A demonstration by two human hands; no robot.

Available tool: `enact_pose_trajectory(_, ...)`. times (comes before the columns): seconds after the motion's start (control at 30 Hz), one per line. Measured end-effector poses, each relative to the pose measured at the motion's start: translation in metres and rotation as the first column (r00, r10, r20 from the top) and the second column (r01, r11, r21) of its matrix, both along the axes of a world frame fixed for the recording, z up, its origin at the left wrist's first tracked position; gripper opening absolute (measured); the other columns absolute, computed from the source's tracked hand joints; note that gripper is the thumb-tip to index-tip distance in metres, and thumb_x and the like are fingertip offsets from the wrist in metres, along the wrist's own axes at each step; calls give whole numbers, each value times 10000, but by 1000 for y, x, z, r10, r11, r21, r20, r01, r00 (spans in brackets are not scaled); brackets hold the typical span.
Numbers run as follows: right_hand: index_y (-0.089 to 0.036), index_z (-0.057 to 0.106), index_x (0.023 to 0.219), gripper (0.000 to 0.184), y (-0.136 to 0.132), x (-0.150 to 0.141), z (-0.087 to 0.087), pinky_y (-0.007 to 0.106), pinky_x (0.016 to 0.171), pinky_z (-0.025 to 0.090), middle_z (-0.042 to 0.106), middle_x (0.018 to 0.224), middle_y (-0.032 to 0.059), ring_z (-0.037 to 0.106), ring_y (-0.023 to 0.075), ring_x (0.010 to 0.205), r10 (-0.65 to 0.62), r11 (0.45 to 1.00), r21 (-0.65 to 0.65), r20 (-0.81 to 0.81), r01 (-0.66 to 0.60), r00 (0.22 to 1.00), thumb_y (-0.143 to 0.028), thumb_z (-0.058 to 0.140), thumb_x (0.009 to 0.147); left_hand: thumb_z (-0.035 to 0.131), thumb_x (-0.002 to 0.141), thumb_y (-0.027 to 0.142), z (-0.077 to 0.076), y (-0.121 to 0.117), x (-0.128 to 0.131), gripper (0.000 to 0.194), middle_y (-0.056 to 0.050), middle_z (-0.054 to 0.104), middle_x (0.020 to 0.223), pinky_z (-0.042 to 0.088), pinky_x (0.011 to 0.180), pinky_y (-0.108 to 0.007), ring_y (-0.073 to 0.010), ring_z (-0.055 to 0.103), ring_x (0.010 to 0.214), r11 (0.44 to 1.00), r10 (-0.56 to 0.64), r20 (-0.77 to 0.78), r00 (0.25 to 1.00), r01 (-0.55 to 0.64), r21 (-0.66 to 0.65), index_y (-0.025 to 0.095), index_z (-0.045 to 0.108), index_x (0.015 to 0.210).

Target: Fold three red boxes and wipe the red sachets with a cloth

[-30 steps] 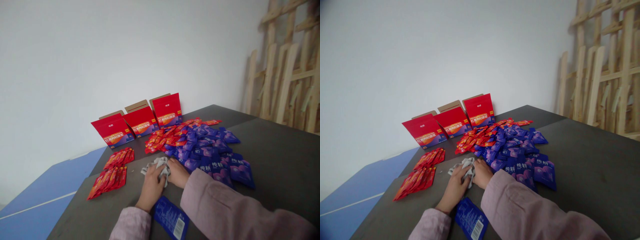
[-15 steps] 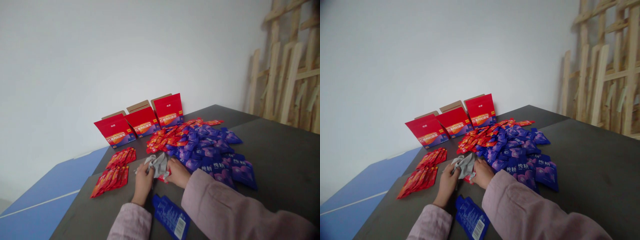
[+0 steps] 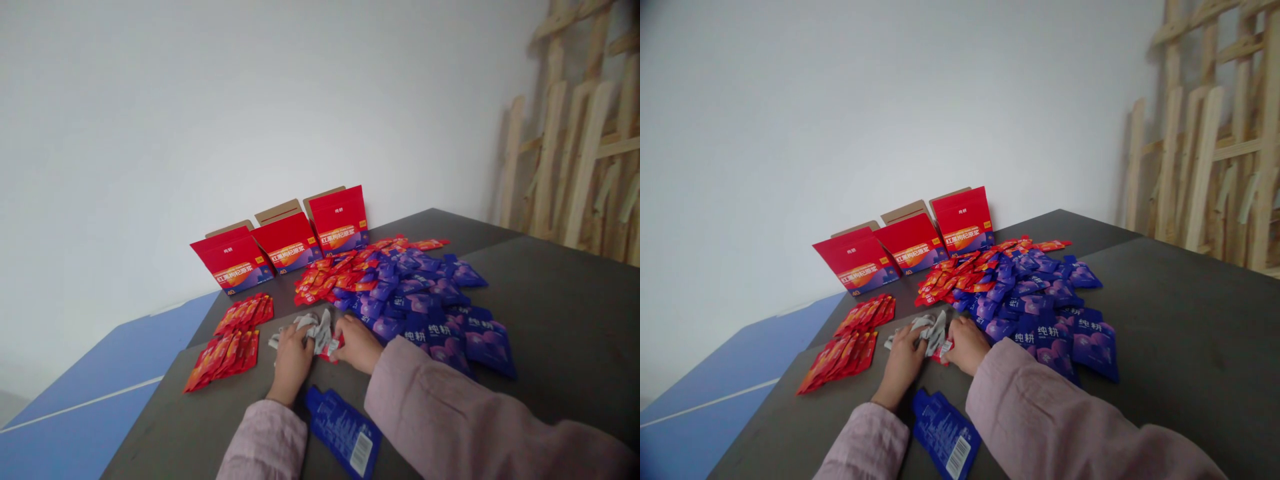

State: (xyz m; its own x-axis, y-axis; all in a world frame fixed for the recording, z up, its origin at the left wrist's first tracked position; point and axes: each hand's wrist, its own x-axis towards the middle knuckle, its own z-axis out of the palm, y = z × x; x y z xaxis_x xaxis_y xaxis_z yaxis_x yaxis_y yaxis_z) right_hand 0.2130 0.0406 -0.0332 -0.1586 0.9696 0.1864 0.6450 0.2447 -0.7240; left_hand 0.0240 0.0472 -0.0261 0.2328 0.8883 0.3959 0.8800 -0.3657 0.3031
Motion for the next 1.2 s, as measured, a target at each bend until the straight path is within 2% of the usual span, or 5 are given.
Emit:
enact_pose_trajectory(0.43, -211, 604, 803, 193, 1, 8, 10, 308, 829, 440, 632, 940, 40, 588, 205, 942, -95, 967, 234, -19, 97, 995, -19, 616, 791, 518, 856, 255, -5, 9, -17, 350, -113, 725, 1159, 460, 1011, -430, -285, 628, 1122, 975, 204, 432, 878, -221, -11, 199, 724, 1134)
enact_pose_trajectory(0.6, -221, 558, 764, 242, 0, 19, 19, 326, 817, 432, 590, 910, 48, 545, 220, 917, -221, 902, 370, -48, 223, 974, 15, 553, 815, 538, 856, 227, -11, 10, -15, 354, -148, 695, 1186, 442, 1026, -482, -315, 611, 1142, 965, 245, 273, 930, -262, 30, 194, 728, 1153)
enact_pose_trajectory(0.83, -220, 574, 812, 237, -3, 22, 24, 359, 862, 440, 582, 912, 76, 533, 246, 942, -220, 804, 563, -16, 190, 975, -19, 473, 888, 621, 836, 212, -2, -5, 7, 286, -97, 653, 1326, 394, 1094, -509, -308, 569, 1229, 989, -108, 136, 985, 120, -85, 265, 781, 1067)
enact_pose_trajectory(0.97, -207, 599, 814, 254, -8, 22, 28, 372, 839, 440, 594, 903, 97, 526, 254, 921, -233, 743, 657, 75, 128, 970, -48, 436, 926, 641, 882, 376, 7, -17, 20, 327, -83, 618, 1397, 347, 1156, -440, -273, 508, 1342, 886, -324, 372, 870, 417, -204, 293, 746, 1180)
enact_pose_trajectory(1.2, -192, 636, 804, 266, -16, 9, 19, 338, 710, 412, 618, 810, 64, 508, 210, 797, -115, 502, 849, 254, -164, 960, -121, 454, 984, 634, 864, 553, 14, -18, 35, 448, -88, 737, 1013, 482, 944, -365, -237, 644, 990, 957, -19, 874, 486, 262, -125, 155, 763, 1023)
